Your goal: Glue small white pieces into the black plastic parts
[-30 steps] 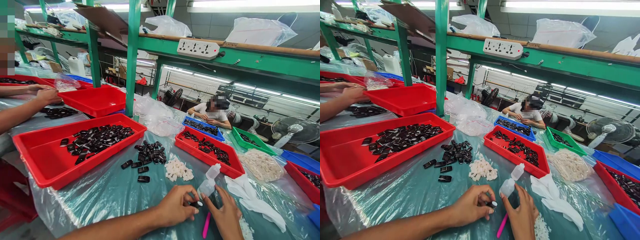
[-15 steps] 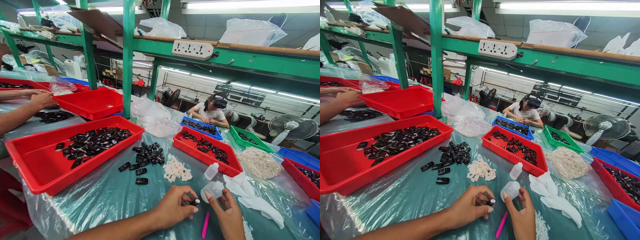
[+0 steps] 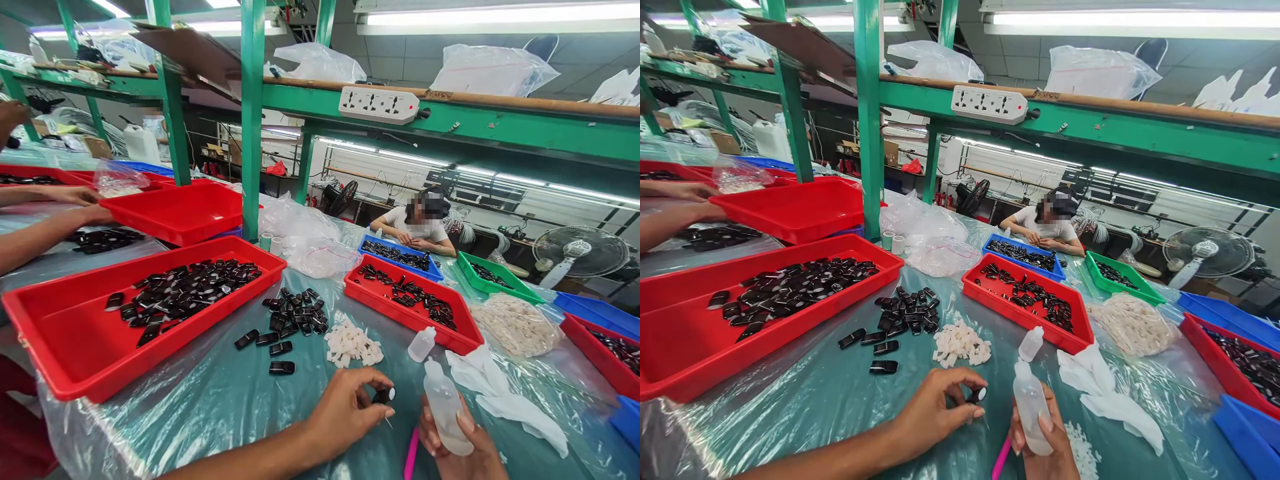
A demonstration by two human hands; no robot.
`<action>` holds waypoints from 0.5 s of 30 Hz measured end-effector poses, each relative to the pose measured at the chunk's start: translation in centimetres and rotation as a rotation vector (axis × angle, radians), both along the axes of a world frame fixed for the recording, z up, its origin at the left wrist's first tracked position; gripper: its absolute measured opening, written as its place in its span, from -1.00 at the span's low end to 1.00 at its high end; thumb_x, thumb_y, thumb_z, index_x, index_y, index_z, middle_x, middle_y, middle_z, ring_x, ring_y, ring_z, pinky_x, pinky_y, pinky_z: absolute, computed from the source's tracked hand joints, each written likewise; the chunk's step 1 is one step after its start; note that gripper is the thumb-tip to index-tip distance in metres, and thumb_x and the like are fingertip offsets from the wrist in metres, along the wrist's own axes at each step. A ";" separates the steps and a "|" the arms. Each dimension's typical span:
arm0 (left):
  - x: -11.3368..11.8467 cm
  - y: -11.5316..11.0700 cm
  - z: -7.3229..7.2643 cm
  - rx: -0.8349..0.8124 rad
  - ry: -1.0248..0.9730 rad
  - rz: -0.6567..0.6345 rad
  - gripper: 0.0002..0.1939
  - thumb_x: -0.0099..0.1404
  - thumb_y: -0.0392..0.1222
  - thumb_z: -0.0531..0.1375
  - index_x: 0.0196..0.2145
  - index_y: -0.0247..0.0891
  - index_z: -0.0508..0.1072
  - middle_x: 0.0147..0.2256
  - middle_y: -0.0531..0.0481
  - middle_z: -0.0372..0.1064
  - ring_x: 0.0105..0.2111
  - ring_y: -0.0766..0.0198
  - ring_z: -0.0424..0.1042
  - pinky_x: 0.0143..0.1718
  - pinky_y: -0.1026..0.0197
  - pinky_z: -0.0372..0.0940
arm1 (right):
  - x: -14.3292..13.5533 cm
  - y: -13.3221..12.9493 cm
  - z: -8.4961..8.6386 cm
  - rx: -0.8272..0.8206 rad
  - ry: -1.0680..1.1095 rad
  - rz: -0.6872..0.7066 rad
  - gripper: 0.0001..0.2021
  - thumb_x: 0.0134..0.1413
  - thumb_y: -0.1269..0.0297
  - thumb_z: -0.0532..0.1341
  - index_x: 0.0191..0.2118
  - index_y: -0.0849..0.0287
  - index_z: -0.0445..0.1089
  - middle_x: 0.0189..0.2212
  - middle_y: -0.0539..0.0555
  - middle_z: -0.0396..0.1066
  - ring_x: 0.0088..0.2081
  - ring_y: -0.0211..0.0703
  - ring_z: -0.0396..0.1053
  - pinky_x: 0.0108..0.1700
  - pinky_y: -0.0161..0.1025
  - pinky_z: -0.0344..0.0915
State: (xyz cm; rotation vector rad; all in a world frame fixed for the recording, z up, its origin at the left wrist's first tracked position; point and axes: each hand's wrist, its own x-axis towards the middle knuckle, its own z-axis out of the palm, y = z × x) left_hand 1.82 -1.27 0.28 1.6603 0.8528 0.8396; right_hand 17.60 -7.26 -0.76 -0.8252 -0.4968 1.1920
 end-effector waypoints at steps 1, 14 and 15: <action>0.0 0.0 0.1 0.005 0.009 0.012 -0.76 0.03 -0.26 0.27 -0.28 -0.27 0.49 -0.37 0.03 0.44 -0.58 0.43 0.31 -0.55 0.40 0.14 | 0.0 0.0 0.1 -0.028 0.039 -0.017 -0.77 -0.20 0.10 0.28 -0.45 0.11 0.31 -0.65 -0.06 0.27 -0.67 -0.34 0.12 -0.62 -0.36 0.08; -0.1 0.0 0.3 0.057 0.091 0.050 -0.76 0.00 -0.26 0.27 -0.30 -0.25 0.52 -0.40 0.06 0.46 -0.54 0.40 0.24 -0.50 0.39 0.12 | -0.2 0.3 -0.9 -0.111 -0.208 -0.218 -0.62 -0.24 -0.01 0.32 -0.33 0.16 0.35 -0.76 -0.17 0.18 -0.72 -0.38 0.05 -0.63 -0.37 0.05; -0.1 0.0 0.3 0.061 0.096 0.050 -0.76 0.00 -0.26 0.28 -0.30 -0.26 0.52 -0.40 0.06 0.46 -0.54 0.39 0.23 -0.50 0.38 0.13 | -0.2 0.3 -0.9 -0.118 -0.232 -0.225 -0.59 -0.27 -0.02 0.33 -0.32 0.17 0.35 -0.76 -0.17 0.19 -0.71 -0.39 0.06 -0.63 -0.38 0.05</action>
